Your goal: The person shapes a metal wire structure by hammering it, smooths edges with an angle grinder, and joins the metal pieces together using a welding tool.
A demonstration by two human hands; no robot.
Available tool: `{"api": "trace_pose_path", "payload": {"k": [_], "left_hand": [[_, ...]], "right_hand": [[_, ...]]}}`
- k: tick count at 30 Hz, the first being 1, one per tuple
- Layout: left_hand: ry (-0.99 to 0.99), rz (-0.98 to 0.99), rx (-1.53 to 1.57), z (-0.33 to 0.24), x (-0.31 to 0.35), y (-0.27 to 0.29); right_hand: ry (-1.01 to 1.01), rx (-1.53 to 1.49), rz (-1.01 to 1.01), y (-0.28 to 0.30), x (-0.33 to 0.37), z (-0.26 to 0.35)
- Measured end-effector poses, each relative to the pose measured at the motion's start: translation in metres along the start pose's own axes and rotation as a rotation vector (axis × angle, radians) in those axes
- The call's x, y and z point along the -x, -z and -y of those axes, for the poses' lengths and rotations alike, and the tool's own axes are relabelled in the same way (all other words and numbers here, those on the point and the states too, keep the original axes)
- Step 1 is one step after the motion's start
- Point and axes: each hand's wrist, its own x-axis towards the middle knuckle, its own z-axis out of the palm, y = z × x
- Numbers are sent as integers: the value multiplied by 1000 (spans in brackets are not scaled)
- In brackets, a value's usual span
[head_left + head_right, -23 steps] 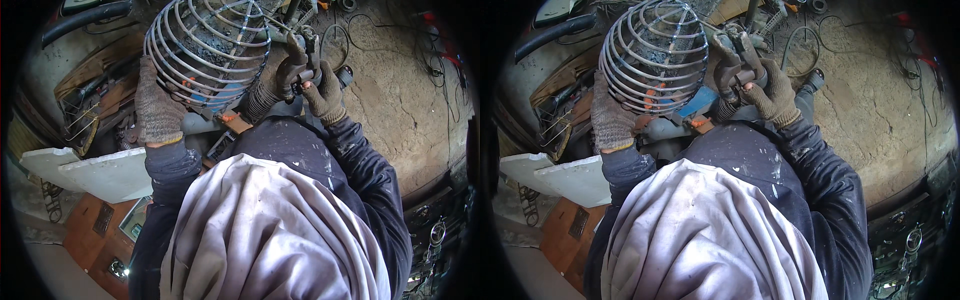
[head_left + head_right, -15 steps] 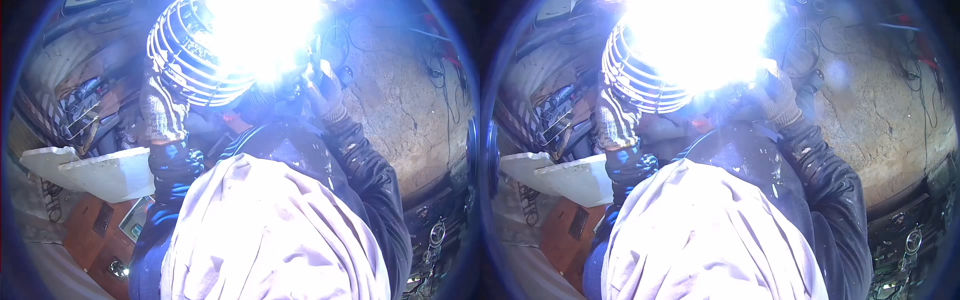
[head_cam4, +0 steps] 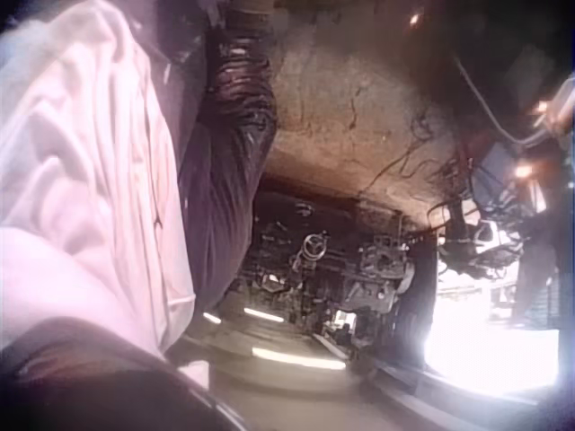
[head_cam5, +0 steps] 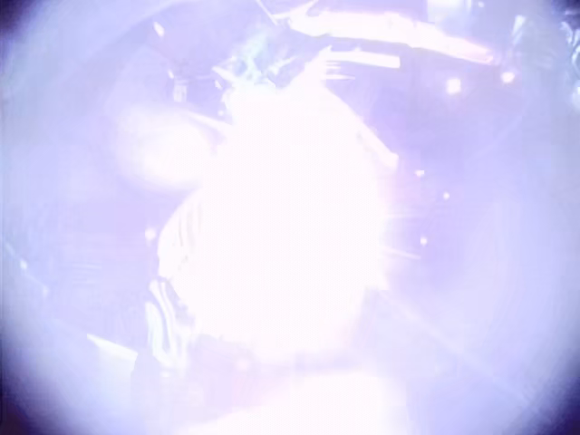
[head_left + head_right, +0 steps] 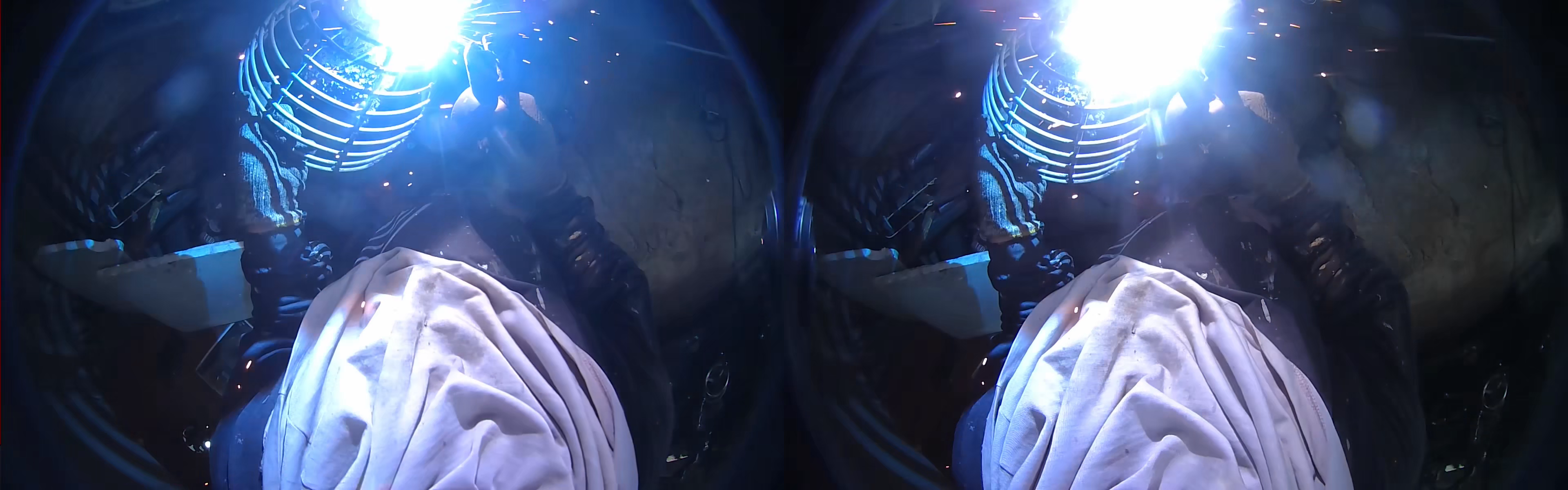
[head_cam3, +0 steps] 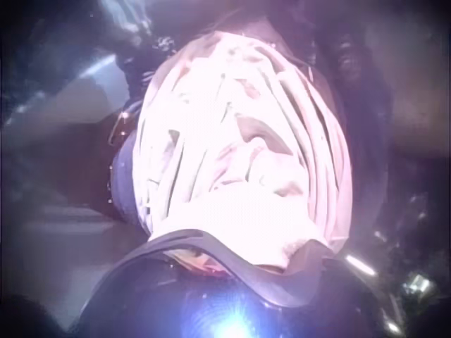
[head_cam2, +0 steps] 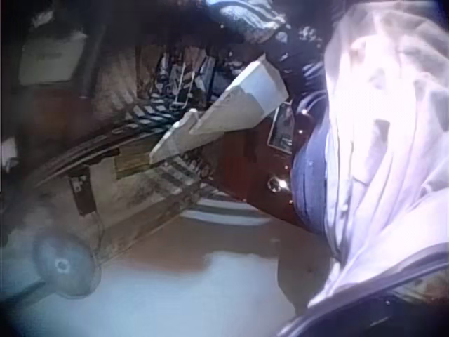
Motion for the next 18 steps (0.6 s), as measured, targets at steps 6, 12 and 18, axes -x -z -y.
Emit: {"api": "trace_pose_path", "payload": {"k": [6, 12, 18], "left_hand": [[1, 31, 25, 3, 0, 2], [12, 74, 57, 3, -2, 1], [22, 181, 126, 6, -7, 5]], "right_hand": [[86, 137, 35, 5, 1, -16], [-110, 108, 87, 10, -8, 25], [-66, -175, 9, 16, -15, 32]]}}
